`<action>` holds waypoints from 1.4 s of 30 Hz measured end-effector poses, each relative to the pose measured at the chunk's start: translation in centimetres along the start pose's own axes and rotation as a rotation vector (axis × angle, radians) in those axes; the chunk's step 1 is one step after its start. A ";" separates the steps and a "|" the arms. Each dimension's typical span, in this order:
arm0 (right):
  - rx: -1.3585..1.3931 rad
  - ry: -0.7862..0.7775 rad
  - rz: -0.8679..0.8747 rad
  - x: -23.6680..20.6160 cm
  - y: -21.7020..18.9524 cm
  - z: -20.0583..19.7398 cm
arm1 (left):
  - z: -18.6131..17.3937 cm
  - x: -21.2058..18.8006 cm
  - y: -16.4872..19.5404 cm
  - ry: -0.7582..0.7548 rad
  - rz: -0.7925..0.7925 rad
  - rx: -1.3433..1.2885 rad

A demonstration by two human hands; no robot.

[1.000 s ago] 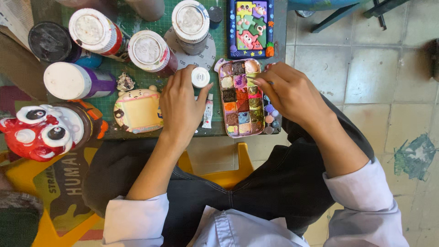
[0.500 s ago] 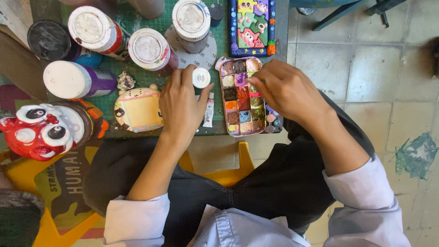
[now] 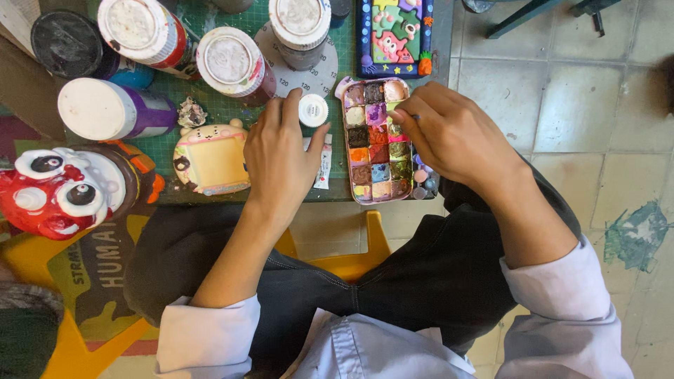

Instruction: The person sits at a low table painting a ceramic dragon figurine with a paintbrush. They dip the brush in a water cup, mix colors from a paint palette, open paint jars, stir paint into water, and brush paint onto the figurine's face and body.

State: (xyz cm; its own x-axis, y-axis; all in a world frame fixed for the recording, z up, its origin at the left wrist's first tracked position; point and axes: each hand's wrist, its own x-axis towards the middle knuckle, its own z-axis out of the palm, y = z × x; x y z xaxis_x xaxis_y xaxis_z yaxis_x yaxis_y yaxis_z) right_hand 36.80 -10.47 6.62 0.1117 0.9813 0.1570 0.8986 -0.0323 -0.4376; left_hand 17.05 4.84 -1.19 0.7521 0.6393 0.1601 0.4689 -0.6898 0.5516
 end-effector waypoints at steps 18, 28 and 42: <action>0.100 0.030 0.029 -0.3 0.6 0.4 | -0.4 0.0 0.2 -0.071 -0.023 0.000; 0.104 0.017 0.072 -0.5 1.0 0.5 | -0.3 0.1 0.2 -0.091 -0.027 0.001; 0.080 -0.016 0.095 -0.7 0.9 0.4 | -0.3 -0.1 0.0 -0.086 -0.019 0.000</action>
State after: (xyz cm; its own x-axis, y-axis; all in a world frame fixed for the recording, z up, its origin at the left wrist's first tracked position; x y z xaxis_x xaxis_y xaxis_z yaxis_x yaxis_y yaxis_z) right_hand 37.34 -11.14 5.82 0.1875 0.9774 0.0981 0.8473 -0.1104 -0.5195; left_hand 16.86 4.86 -1.00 0.7805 0.6202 0.0787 0.4830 -0.6781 0.5540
